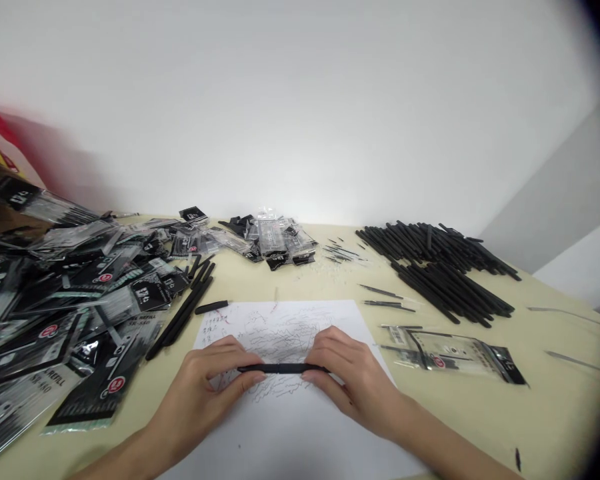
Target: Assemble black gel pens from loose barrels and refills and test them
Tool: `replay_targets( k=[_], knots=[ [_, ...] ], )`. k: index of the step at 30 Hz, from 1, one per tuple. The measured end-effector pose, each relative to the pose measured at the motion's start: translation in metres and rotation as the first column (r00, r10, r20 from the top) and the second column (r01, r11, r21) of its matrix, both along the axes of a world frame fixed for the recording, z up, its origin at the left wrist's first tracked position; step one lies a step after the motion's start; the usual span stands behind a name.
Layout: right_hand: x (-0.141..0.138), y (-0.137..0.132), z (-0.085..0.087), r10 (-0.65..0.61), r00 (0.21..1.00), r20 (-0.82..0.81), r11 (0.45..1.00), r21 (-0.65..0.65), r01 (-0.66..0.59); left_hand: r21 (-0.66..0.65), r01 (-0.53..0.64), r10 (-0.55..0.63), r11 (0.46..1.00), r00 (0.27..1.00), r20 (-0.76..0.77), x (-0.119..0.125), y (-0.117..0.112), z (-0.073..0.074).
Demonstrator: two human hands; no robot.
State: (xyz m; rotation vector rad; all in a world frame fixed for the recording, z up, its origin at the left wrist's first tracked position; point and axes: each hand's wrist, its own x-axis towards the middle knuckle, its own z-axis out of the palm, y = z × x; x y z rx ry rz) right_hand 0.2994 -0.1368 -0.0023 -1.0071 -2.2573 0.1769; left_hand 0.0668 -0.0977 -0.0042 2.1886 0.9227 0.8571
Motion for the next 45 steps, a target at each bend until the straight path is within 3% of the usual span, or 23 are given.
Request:
replay_targets(
  k=[8, 25, 29, 35, 45],
  knots=[
    [0.0038, 0.0006, -0.0051, -0.016, 0.999, -0.042, 1.000, 0.008, 0.016, -0.009, -0.002, 0.002, 1.000, 1.000, 0.002, -0.0003, -0.0003, 0.0004],
    [0.0034, -0.0020, -0.0008, 0.042, 0.999, 0.004, 0.999, 0.032, -0.042, -0.020, 0.004, -0.004, 1.000, 1.000, 0.011, -0.0001, 0.0003, -0.0009],
    [0.0048, -0.0002, -0.0053, 0.023, 0.999, 0.040, 1.000, -0.006, -0.023, -0.006, 0.004, -0.003, 1.000, 1.000, 0.014, -0.0006, 0.0009, -0.0020],
    [0.0052, 0.0009, -0.0083, 0.018, 0.997, 0.077, 0.999, 0.049, -0.022, -0.016, -0.009, 0.009, 1.000, 1.000, -0.005, -0.0007, 0.0007, -0.0025],
    [0.0020, 0.0002, -0.0042, -0.002, 0.991, 0.133, 0.990, 0.138, -0.017, 0.059, 0.122, -0.113, 0.991, 0.984, -0.135, 0.0028, -0.0023, -0.0053]
  ],
)
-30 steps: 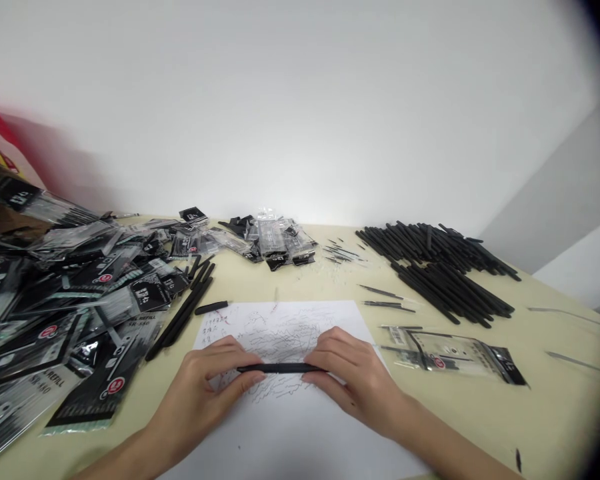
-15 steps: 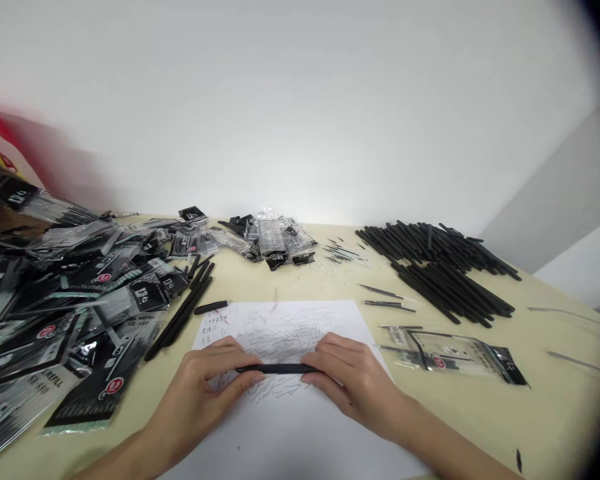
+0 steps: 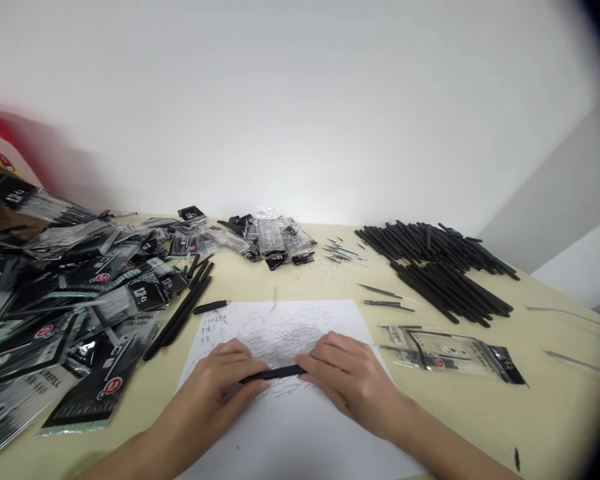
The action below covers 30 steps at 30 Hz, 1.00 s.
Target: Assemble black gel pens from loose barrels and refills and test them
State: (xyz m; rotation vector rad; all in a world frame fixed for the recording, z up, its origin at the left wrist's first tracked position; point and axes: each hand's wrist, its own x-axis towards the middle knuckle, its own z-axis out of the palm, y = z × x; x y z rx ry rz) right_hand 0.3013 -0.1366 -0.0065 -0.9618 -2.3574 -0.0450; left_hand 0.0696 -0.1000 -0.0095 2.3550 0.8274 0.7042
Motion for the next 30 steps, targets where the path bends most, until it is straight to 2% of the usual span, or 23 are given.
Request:
replay_targets(
  k=[4, 7, 9, 11, 12, 13, 15, 16, 17, 18, 19, 21, 22, 23, 24, 26, 27, 28, 30],
  knots=[
    [-0.001, -0.002, 0.002, -0.003, 1.000, 0.029, 0.992, 0.124, -0.001, 0.087, 0.013, -0.008, 0.996, 0.998, -0.061, 0.000, 0.000, -0.005],
    [-0.005, -0.005, 0.002, -0.020, 0.997, 0.068, 0.988, 0.154, 0.009, 0.163, -0.005, 0.008, 0.987, 1.000, -0.023, -0.001, 0.001, -0.007],
    [-0.009, -0.008, 0.003, -0.029, 0.999, 0.032, 0.997, 0.067, 0.026, 0.224, -0.021, 0.015, 0.974, 0.999, 0.029, -0.002, 0.002, -0.007],
    [-0.013, -0.011, 0.004, -0.063, 0.995, -0.082, 0.986, -0.161, 0.049, 0.307, -0.042, 0.021, 0.951, 0.997, 0.072, -0.002, 0.002, -0.004],
    [-0.015, -0.012, 0.006, -0.099, 0.984, -0.151, 0.948, -0.316, 0.046, 0.351, -0.047, 0.022, 0.935, 0.997, 0.076, -0.002, 0.001, -0.003],
    [-0.017, -0.013, 0.007, -0.143, 0.966, -0.217, 0.878, -0.478, 0.023, 0.397, -0.049, 0.022, 0.916, 0.997, 0.071, -0.003, 0.001, -0.001],
    [-0.019, -0.014, 0.010, -0.226, 0.924, -0.308, 0.672, -0.736, -0.081, 0.477, -0.034, 0.018, 0.878, 0.999, 0.039, -0.004, 0.000, 0.002],
    [-0.019, -0.013, 0.011, -0.252, 0.909, -0.331, 0.571, -0.810, -0.136, 0.504, -0.019, 0.012, 0.864, 1.000, 0.016, -0.005, -0.001, 0.002],
    [-0.019, -0.013, 0.012, -0.260, 0.904, -0.338, 0.503, -0.847, -0.172, 0.524, -0.005, 0.007, 0.852, 1.000, -0.002, -0.005, -0.001, 0.002],
    [-0.019, -0.012, 0.012, -0.256, 0.908, -0.330, 0.488, -0.855, -0.174, 0.538, 0.003, 0.004, 0.843, 1.000, -0.012, -0.006, -0.001, 0.002],
    [-0.019, -0.012, 0.012, -0.242, 0.919, -0.311, 0.534, -0.833, -0.142, 0.541, 0.007, 0.003, 0.841, 1.000, -0.018, -0.006, -0.001, 0.001],
    [-0.018, -0.011, 0.009, -0.187, 0.956, -0.227, 0.737, -0.675, -0.016, 0.510, -0.014, 0.025, 0.860, 1.000, -0.016, -0.005, 0.001, -0.002],
    [-0.017, -0.011, 0.006, -0.160, 0.974, -0.161, 0.842, -0.537, 0.050, 0.478, -0.024, 0.038, 0.878, 0.999, -0.018, -0.004, 0.001, -0.003],
    [-0.017, -0.011, 0.003, -0.141, 0.987, -0.082, 0.919, -0.382, 0.100, 0.442, -0.032, 0.047, 0.896, 0.999, -0.022, -0.003, 0.002, -0.003],
    [-0.017, -0.011, 0.000, -0.132, 0.991, -0.003, 0.963, -0.239, 0.127, 0.409, -0.037, 0.052, 0.912, 0.998, -0.024, -0.002, 0.002, -0.004],
    [-0.018, -0.011, -0.005, -0.130, 0.984, 0.121, 0.988, -0.067, 0.139, 0.373, -0.032, 0.046, 0.927, 0.998, -0.030, -0.001, 0.003, -0.003],
    [-0.019, -0.012, -0.006, -0.128, 0.982, 0.142, 0.990, -0.049, 0.136, 0.371, -0.029, 0.043, 0.928, 0.999, -0.031, -0.001, 0.003, -0.003],
    [-0.020, -0.013, -0.005, -0.119, 0.984, 0.133, 0.988, -0.079, 0.130, 0.379, -0.028, 0.042, 0.925, 0.999, -0.030, -0.001, 0.003, -0.003],
    [-0.023, -0.016, -0.001, -0.104, 0.994, 0.032, 0.962, -0.250, 0.109, 0.417, -0.023, 0.039, 0.909, 0.999, -0.031, -0.002, 0.003, -0.001]
  ],
)
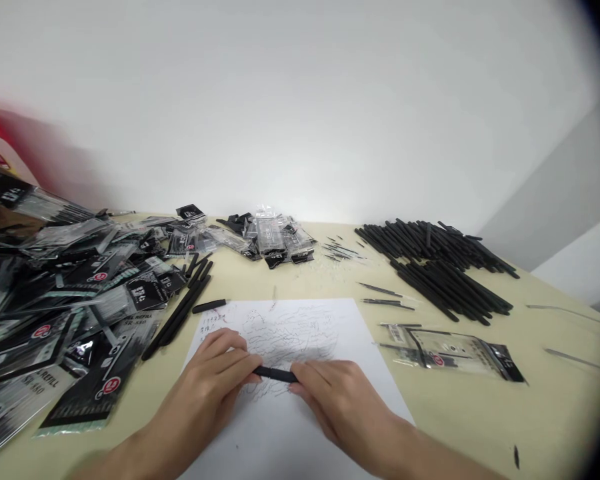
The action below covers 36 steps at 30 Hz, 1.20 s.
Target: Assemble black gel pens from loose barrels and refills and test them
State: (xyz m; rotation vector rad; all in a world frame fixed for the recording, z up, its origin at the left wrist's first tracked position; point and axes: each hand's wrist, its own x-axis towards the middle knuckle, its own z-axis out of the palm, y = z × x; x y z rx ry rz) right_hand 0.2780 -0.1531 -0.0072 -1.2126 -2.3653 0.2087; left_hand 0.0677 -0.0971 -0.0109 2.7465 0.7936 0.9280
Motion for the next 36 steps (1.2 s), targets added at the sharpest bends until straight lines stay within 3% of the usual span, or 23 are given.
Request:
replay_targets(
  k=[2, 4, 6, 8, 9, 10, 11, 12, 13, 14, 15, 16, 17, 18, 20, 22, 25, 28, 30, 32, 34, 35, 36],
  knots=[
    [-0.003, -0.003, 0.008, -0.042, 0.981, -0.191, 0.970, -0.244, -0.006, 0.071, 0.017, -0.017, 0.997, 1.000, 0.001, -0.001, -0.001, 0.001],
    [-0.005, -0.006, 0.015, -0.158, 0.915, -0.371, 0.862, -0.503, -0.055, 0.131, 0.027, -0.029, 0.991, 1.000, 0.008, -0.002, -0.004, 0.003],
    [-0.005, -0.007, 0.018, -0.339, 0.791, -0.510, 0.644, -0.738, -0.200, 0.172, 0.028, -0.030, 0.985, 0.999, 0.015, -0.003, -0.008, 0.005],
    [-0.003, -0.006, 0.018, -0.513, 0.654, -0.556, 0.382, -0.830, -0.405, 0.221, 0.046, -0.049, 0.974, 0.999, 0.007, -0.006, -0.011, 0.006],
    [-0.001, -0.006, 0.017, -0.563, 0.613, -0.554, 0.285, -0.827, -0.485, 0.256, 0.059, -0.061, 0.965, 0.998, 0.000, -0.007, -0.012, 0.007],
    [0.000, -0.006, 0.017, -0.582, 0.598, -0.550, 0.238, -0.819, -0.522, 0.291, 0.071, -0.071, 0.954, 0.997, -0.012, -0.008, -0.012, 0.008],
    [0.001, -0.005, 0.017, -0.557, 0.622, -0.551, 0.245, -0.824, -0.511, 0.323, 0.078, -0.074, 0.943, 0.997, -0.025, -0.009, -0.011, 0.009],
    [0.001, -0.005, 0.016, -0.496, 0.673, -0.549, 0.314, -0.836, -0.450, 0.346, 0.078, -0.069, 0.935, 0.997, -0.037, -0.009, -0.010, 0.009],
    [0.002, -0.005, 0.016, -0.406, 0.742, -0.533, 0.443, -0.825, -0.351, 0.360, 0.070, -0.057, 0.930, 0.997, -0.046, -0.008, -0.008, 0.009],
    [0.002, -0.005, 0.015, -0.301, 0.816, -0.493, 0.616, -0.754, -0.228, 0.364, 0.060, -0.044, 0.930, 0.998, -0.051, -0.007, -0.006, 0.009],
    [0.002, -0.005, 0.014, -0.194, 0.887, -0.419, 0.790, -0.603, -0.112, 0.355, 0.056, -0.038, 0.933, 0.998, -0.059, -0.005, -0.004, 0.009],
    [0.002, -0.005, 0.012, -0.103, 0.943, -0.315, 0.919, -0.394, -0.031, 0.338, 0.055, -0.034, 0.939, 0.997, -0.066, -0.003, -0.002, 0.008],
    [0.002, -0.005, 0.010, -0.042, 0.979, -0.197, 0.984, -0.179, 0.007, 0.314, 0.057, -0.036, 0.948, 0.997, -0.071, -0.002, -0.001, 0.008],
    [0.003, -0.005, 0.007, -0.010, 0.996, -0.085, 1.000, -0.006, 0.009, 0.283, 0.064, -0.044, 0.957, 0.996, -0.077, 0.000, 0.000, 0.007],
    [0.003, -0.005, 0.002, 0.000, 0.997, 0.078, 0.985, 0.173, -0.013, 0.222, 0.079, -0.063, 0.972, 0.995, -0.077, 0.001, 0.000, 0.007],
    [0.002, -0.005, 0.000, -0.007, 0.994, 0.111, 0.987, 0.163, -0.012, 0.180, 0.077, -0.067, 0.981, 0.996, -0.063, 0.001, -0.002, 0.007],
    [-0.002, -0.009, 0.005, -0.025, 0.999, -0.044, 0.996, -0.092, 0.021, 0.184, 0.066, -0.058, 0.981, 0.997, -0.048, 0.000, -0.005, 0.010],
    [-0.007, -0.014, 0.013, -0.152, 0.945, -0.289, 0.919, -0.393, 0.028, 0.249, 0.082, -0.071, 0.965, 0.996, -0.054, -0.002, -0.008, 0.012],
    [-0.009, -0.015, 0.016, -0.280, 0.855, -0.436, 0.792, -0.608, -0.051, 0.300, 0.105, -0.091, 0.948, 0.994, -0.059, -0.005, -0.010, 0.011],
    [-0.010, -0.015, 0.016, -0.449, 0.718, -0.532, 0.548, -0.799, -0.249, 0.348, 0.130, -0.115, 0.928, 0.991, -0.062, -0.009, -0.011, 0.010],
    [-0.010, -0.013, 0.015, -0.597, 0.584, -0.551, 0.316, -0.830, -0.460, 0.388, 0.152, -0.131, 0.909, 0.988, -0.080, -0.011, -0.012, 0.009],
    [-0.009, -0.012, 0.014, -0.646, 0.533, -0.546, 0.269, -0.817, -0.510, 0.402, 0.158, -0.131, 0.902, 0.987, -0.092, -0.011, -0.012, 0.009],
    [-0.008, -0.010, 0.014, -0.668, 0.506, -0.545, 0.267, -0.811, -0.520, 0.408, 0.152, -0.123, 0.900, 0.988, -0.098, -0.011, -0.011, 0.009]
  ],
)
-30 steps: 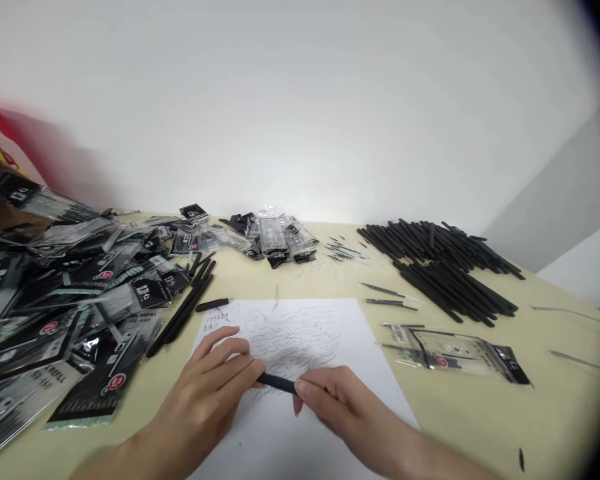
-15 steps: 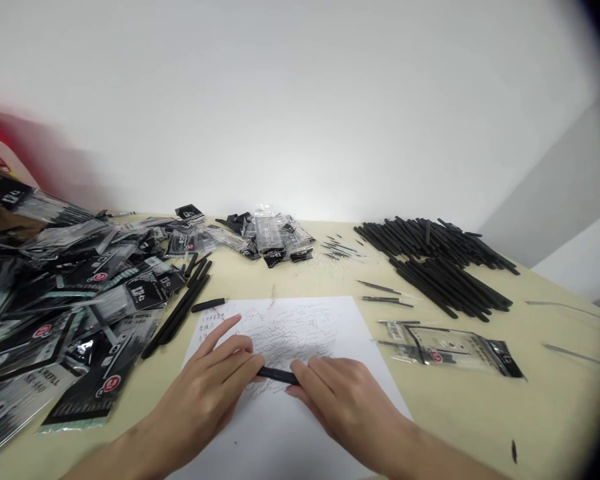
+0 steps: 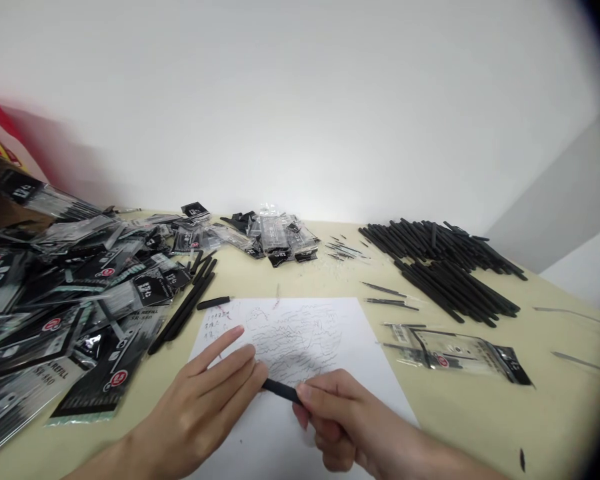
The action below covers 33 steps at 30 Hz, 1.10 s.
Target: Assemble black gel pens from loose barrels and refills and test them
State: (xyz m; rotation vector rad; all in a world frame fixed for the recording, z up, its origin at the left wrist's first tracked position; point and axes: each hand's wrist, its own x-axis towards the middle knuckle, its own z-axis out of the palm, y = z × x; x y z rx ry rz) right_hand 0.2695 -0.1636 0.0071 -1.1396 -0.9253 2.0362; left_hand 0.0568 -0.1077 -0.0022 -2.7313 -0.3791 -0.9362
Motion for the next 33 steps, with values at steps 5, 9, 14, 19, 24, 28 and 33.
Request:
replay_targets(
  k=[5, 9, 14, 19, 24, 28, 33],
  knots=[
    [0.007, 0.008, 0.004, -0.099, 0.988, 0.118, 0.969, 0.237, 0.068, -0.182, -0.106, 0.111, 0.978, 0.994, 0.022, 0.008, 0.010, 0.000],
    [0.008, 0.011, 0.003, -0.064, 0.997, 0.039, 0.925, 0.376, 0.045, -0.444, -0.041, 0.072, 0.895, 0.996, 0.052, 0.012, 0.012, -0.002],
    [0.005, 0.011, -0.004, -0.036, 0.998, 0.042, 0.886, 0.463, 0.013, -0.600, -0.020, 0.085, 0.800, 0.993, 0.081, 0.012, 0.009, -0.004],
    [0.011, 0.014, -0.012, -0.238, 0.955, 0.180, 0.868, 0.481, 0.125, -0.673, -0.198, 0.235, 0.712, 0.971, -0.038, 0.003, 0.010, -0.011],
    [0.013, 0.013, -0.020, -0.295, 0.876, 0.381, 0.834, 0.550, 0.041, -0.683, -0.233, 0.255, 0.692, 0.964, -0.070, 0.000, 0.010, -0.012],
    [0.012, 0.007, -0.026, -0.252, 0.879, 0.405, 0.806, 0.591, -0.041, -0.688, -0.237, 0.224, 0.686, 0.968, -0.110, 0.002, 0.011, -0.010],
    [0.013, 0.006, -0.028, -0.261, 0.843, 0.470, 0.767, 0.631, -0.115, -0.720, -0.259, 0.226, 0.644, 0.963, -0.144, 0.004, 0.011, -0.009]
  ],
)
